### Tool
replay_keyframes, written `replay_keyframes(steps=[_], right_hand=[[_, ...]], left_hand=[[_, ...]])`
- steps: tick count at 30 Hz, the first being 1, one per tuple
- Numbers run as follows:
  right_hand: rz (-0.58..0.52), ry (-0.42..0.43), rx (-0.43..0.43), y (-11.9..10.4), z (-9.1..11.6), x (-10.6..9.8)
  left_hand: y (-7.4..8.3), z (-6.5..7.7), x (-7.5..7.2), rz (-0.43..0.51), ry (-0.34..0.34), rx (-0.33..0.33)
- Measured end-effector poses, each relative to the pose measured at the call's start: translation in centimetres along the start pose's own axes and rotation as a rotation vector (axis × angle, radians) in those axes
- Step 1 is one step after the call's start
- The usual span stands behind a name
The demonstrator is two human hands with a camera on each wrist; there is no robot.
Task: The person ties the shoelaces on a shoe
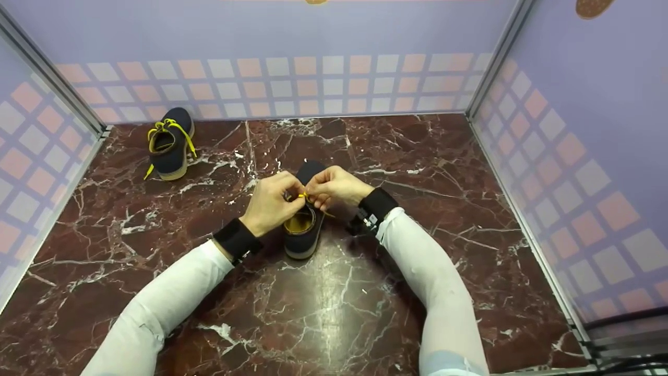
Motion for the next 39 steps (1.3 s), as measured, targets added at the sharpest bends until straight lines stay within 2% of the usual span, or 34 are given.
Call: replay_keyframes(steps=[6, 10, 15, 22, 27, 31, 33, 39], right_hand=[[0.018, -0.024, -0.01, 0.0, 0.1, 0.1], [0.066, -0.04, -0.049, -0.4, 0.2, 0.4], [0.064, -0.027, -0.059, -0.7, 0.6, 0.2], [0.002, 0.083, -0.042, -0.4, 0.9, 0.0], [0.007, 0.19, -0.067, -0.3, 0.7, 0.2], [0.009, 0.219, -0.077, -0.3, 0.8, 0.2], [0.054, 0.222, -0.086, -0.5, 1.0, 0.2], [0.285, 0.229, -0.12, -1.5, 1.6, 0.2]], left_hand=[[0.0, 0.1, -0.1, 0.002, 0.001, 0.001], [-0.3, 0.1, -0.4, 0.058, 0.01, -0.031], [-1.0, 0.1, -0.6, 0.119, 0.01, -0.097], [-1.8, 0.3, -0.6, 0.176, -0.039, -0.236], [-2.1, 0.0, -0.7, 0.184, -0.061, -0.267], [-2.4, -0.3, -0.6, 0.214, -0.109, -0.274], [-2.6, -0.4, -0.7, 0.227, -0.124, -0.274], [-3.1, -0.7, -1.1, 0.301, -0.123, -0.291]])
Point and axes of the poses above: each hand's wrist, its own z-axis away from the middle knuckle, its own x-axis out of the palm, y = z × x, the point moved 5 cm from there along -z, towards the middle knuckle, and after that the axes turned 1 degree about y, right-handed, at the moved point
